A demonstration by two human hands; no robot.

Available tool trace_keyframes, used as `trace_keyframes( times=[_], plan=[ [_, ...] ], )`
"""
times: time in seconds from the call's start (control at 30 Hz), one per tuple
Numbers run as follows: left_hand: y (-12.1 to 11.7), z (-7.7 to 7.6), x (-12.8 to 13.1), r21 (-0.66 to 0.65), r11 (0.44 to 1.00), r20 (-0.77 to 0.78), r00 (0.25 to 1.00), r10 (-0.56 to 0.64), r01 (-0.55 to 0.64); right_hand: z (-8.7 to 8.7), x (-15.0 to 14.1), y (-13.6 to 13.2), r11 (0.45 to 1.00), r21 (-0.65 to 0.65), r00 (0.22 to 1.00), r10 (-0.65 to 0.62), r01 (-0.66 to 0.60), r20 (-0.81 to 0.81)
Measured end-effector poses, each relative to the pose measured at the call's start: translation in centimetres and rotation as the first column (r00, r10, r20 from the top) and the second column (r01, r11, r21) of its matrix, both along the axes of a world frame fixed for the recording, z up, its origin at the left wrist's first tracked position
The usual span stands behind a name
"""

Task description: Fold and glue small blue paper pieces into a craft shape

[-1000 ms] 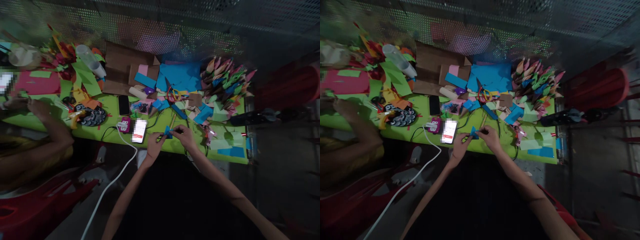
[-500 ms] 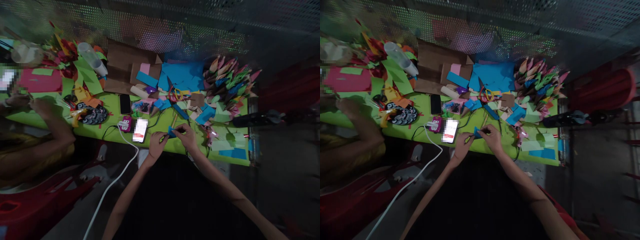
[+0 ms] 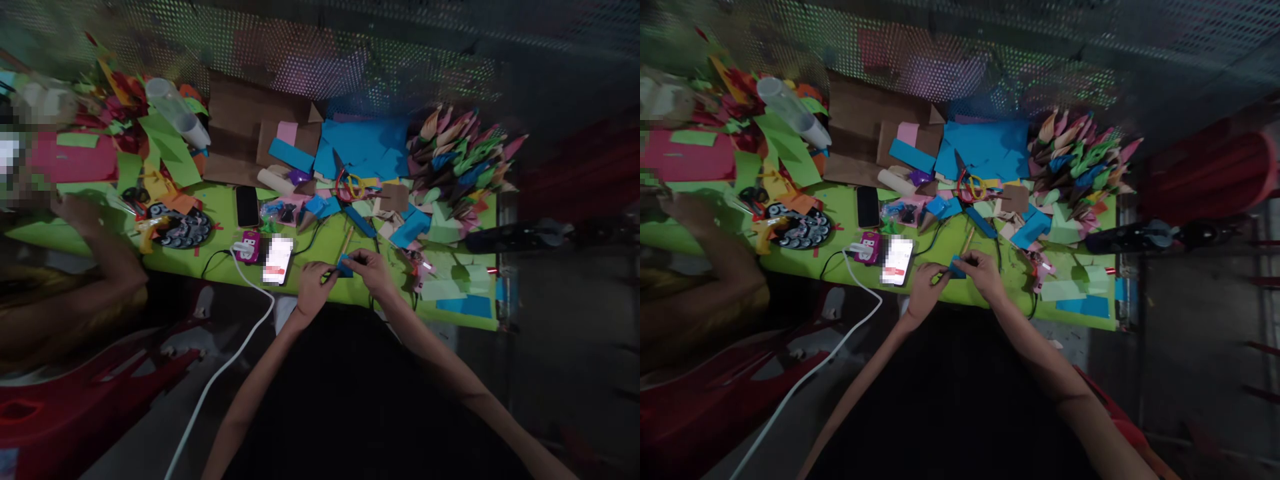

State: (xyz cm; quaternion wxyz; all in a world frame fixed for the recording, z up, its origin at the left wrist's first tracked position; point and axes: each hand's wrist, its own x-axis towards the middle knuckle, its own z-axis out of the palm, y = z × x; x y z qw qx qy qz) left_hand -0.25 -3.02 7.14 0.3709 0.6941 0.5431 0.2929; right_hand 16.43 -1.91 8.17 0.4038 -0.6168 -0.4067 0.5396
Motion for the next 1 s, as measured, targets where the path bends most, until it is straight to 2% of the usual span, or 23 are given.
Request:
trace_keyframes(
  times=[0.27, 0.77, 0.9, 1.0],
  plan=[
    [0.3, 0.1, 0.2, -0.01, 1.0, 0.008, 1.0, 0.006, -0.006, 0.7, 0.2, 0.2, 1.0, -0.016, 1.0, -0.009, 0.009, -0.006],
    [0.4, 0.3, 0.4, -0.025, 1.0, -0.005, 1.0, -0.013, 0.013, 0.9, 0.3, 0.3, 1.0, 0.016, 1.0, 0.011, -0.011, 0.017],
    [0.4, 0.2, 0.3, -0.009, 1.0, -0.029, 0.999, 0.016, -0.016, 0.5, 0.7, 0.3, 0.998, 0.029, 0.998, 0.055, -0.055, 0.007],
    [0.5, 0.1, 0.2, -0.001, 0.999, -0.032, 0.998, 0.049, -0.049, 0.4, 1.1, 0.2, 0.99, 0.068, 0.992, 0.116, -0.12, 0.057]
  ],
)
